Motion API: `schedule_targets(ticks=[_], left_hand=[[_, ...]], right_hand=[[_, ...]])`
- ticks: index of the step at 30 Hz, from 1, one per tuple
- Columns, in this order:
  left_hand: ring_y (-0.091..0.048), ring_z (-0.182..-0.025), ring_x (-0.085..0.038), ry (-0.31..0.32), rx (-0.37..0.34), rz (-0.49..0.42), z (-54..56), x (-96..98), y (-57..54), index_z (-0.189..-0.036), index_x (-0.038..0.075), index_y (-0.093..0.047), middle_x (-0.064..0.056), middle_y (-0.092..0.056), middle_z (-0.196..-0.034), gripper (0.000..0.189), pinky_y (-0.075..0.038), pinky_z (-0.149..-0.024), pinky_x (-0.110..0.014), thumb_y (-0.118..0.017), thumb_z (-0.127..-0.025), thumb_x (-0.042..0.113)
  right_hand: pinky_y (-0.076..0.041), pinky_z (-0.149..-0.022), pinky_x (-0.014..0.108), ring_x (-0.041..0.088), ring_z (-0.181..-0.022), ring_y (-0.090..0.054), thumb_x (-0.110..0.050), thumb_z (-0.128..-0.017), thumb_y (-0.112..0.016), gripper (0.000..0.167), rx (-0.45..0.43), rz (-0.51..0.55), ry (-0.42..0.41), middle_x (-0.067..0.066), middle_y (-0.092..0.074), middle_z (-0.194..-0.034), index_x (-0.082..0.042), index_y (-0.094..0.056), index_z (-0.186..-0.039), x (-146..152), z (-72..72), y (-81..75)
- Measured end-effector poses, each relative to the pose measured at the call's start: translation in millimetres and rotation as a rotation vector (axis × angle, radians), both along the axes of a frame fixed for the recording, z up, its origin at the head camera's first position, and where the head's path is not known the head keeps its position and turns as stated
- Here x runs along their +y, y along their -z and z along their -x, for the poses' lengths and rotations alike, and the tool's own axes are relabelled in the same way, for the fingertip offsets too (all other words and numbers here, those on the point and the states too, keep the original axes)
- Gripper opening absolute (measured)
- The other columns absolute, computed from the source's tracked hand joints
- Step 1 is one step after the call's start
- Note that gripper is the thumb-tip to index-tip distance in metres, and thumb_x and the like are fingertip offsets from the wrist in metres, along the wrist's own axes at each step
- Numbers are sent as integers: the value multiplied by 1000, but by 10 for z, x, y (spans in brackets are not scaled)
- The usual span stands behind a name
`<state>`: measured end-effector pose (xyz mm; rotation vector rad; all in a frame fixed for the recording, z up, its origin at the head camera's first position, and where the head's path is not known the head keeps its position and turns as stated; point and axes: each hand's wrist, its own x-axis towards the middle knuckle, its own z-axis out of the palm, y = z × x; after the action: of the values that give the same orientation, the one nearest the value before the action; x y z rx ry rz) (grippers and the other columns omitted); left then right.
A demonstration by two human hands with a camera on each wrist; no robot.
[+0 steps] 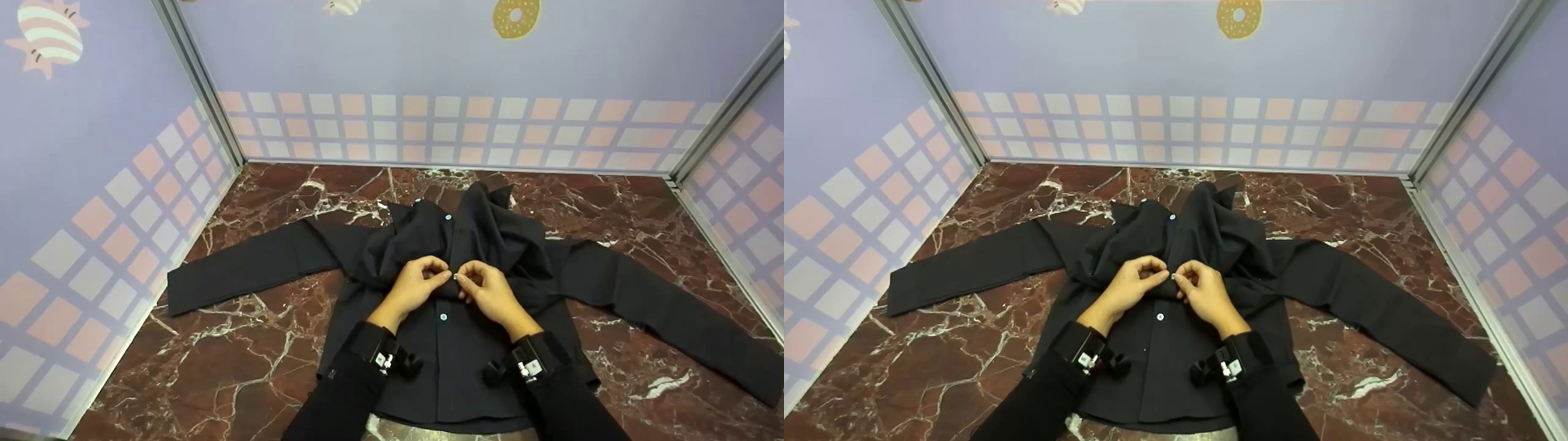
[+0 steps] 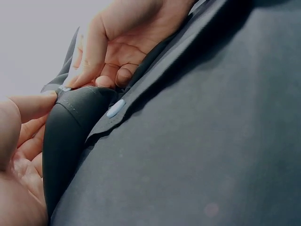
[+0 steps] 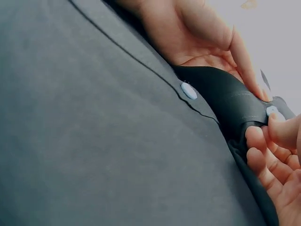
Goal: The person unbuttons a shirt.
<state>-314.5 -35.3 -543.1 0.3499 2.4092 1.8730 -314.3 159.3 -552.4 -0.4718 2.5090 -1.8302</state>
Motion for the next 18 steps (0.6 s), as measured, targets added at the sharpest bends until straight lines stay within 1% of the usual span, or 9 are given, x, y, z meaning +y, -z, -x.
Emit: schedule_targets(ticks=[6, 11, 15, 18], left_hand=[[-61, -83, -11, 7, 0, -4, 8, -2, 4, -109, 4, -75, -2, -72, -102, 11, -49, -76, -24, -73, -103, 13], [-61, -80, -9, 23, 27, -17, 16, -10, 9, -106, 3, -76, -2, -73, -98, 10, -49, -73, -22, -75, -101, 11], [-62, -78, -9, 26, 55, -21, 14, -16, 16, -104, 2, -78, -4, -74, -97, 9, -50, -73, -22, -78, -99, 9], [-63, -78, -9, 18, 61, -25, 8, -17, 25, -103, 1, -78, -5, -74, -96, 9, -52, -74, -22, -79, -97, 8]], right_hand=[[-53, -57, 24, 16, -62, -63, -4, -103, -69, 8, 16, -19, 14, 12, -67, -80, 4, -68, -100, -11, -8, 6], [-51, -56, 23, 18, -61, -63, 1, -102, -68, 6, 29, -58, 50, 16, -67, -80, 6, -68, -100, -44, -14, 4], [-52, -57, 23, 21, -62, -64, 4, -103, -66, 5, 26, -72, 43, 18, -67, -81, 8, -68, -100, -46, -10, 0], [-52, -57, 23, 18, -63, -64, 1, -102, -68, 6, 29, -71, 17, 15, -69, -82, 6, -69, -100, -29, -3, 15]])
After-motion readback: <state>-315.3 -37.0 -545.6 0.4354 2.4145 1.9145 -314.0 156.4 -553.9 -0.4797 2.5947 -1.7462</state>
